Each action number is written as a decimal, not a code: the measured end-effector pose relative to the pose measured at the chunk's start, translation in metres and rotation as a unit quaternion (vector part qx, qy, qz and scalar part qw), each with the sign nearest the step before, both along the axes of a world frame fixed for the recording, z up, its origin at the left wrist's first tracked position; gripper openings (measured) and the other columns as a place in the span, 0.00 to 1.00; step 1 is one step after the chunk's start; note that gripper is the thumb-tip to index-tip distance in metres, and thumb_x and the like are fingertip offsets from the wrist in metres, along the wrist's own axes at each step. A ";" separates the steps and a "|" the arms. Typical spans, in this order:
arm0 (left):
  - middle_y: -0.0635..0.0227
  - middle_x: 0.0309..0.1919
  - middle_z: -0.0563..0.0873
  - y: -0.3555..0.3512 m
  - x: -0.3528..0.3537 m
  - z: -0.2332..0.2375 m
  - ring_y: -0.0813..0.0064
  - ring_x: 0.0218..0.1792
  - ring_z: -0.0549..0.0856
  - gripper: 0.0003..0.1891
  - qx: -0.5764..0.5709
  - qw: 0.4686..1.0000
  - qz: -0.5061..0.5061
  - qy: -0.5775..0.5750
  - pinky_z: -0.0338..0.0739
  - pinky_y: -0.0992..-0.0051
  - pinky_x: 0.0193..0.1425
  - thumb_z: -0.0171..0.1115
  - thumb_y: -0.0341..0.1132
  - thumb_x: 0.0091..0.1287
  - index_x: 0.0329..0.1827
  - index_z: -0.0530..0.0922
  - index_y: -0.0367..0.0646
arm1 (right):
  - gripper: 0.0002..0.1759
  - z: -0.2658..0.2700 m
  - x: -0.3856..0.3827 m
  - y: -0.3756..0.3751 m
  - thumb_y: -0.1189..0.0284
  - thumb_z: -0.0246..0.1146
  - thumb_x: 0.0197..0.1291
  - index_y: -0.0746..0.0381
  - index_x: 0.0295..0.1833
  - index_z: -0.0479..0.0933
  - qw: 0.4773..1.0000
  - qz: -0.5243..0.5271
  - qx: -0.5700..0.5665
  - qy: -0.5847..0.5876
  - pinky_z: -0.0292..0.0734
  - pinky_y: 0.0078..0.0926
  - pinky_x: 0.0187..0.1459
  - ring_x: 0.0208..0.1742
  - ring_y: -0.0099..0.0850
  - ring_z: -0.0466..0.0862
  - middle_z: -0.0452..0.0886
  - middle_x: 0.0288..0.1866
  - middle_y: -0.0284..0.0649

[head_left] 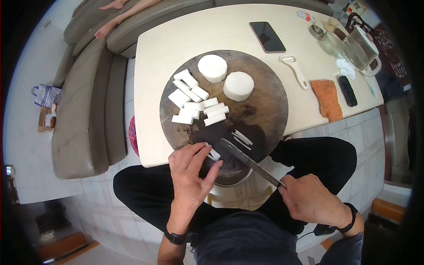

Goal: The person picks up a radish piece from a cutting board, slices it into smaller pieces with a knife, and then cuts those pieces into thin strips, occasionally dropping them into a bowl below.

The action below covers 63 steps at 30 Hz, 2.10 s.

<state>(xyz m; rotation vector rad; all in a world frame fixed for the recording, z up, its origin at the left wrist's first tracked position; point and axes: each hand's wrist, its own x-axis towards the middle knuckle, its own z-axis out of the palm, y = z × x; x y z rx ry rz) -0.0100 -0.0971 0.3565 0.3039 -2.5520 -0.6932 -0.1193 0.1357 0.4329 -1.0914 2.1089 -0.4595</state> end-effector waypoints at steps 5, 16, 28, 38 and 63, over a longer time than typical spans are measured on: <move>0.62 0.46 0.85 0.002 -0.006 -0.002 0.61 0.48 0.82 0.20 -0.012 1.000 0.015 -0.011 0.70 0.67 0.57 0.78 0.30 0.47 0.45 0.84 0.40 | 0.10 -0.001 -0.008 -0.001 0.73 0.58 0.64 0.69 0.32 0.70 0.998 -0.026 -0.039 0.033 0.72 0.47 0.27 0.21 0.53 0.78 0.73 0.15 0.53; 0.63 0.40 0.85 -0.009 -0.013 0.000 0.64 0.44 0.82 0.08 -0.028 0.999 -0.031 -0.007 0.70 0.67 0.54 0.72 0.26 0.55 0.37 0.85 0.39 | 0.08 -0.008 -0.008 0.003 0.76 0.57 0.65 0.69 0.33 0.69 0.994 -0.093 -0.055 0.027 0.64 0.43 0.24 0.18 0.53 0.72 0.68 0.14 0.52; 0.63 0.36 0.84 0.021 -0.039 -0.026 0.63 0.37 0.83 0.14 -0.086 0.982 -0.093 0.140 0.76 0.68 0.39 0.76 0.25 0.47 0.37 0.83 0.39 | 0.08 -0.008 -0.008 0.005 0.76 0.58 0.62 0.69 0.34 0.69 0.994 -0.090 -0.057 0.018 0.70 0.45 0.26 0.21 0.54 0.77 0.71 0.15 0.53; 0.61 0.44 0.85 0.016 -0.018 -0.031 0.60 0.47 0.83 0.17 -0.080 0.981 -0.152 0.093 0.75 0.61 0.53 0.74 0.26 0.48 0.43 0.84 0.36 | 0.09 0.000 -0.005 0.005 0.72 0.57 0.64 0.68 0.35 0.70 0.997 -0.060 -0.036 0.019 0.70 0.46 0.26 0.19 0.52 0.77 0.72 0.14 0.49; 0.59 0.37 0.84 0.008 -0.020 -0.038 0.59 0.44 0.83 0.12 -0.057 0.979 -0.169 0.096 0.78 0.57 0.55 0.73 0.24 0.46 0.35 0.84 0.34 | 0.08 0.001 -0.012 -0.011 0.78 0.61 0.55 0.71 0.36 0.70 0.999 0.034 0.005 -0.036 0.69 0.39 0.20 0.17 0.47 0.78 0.73 0.15 0.47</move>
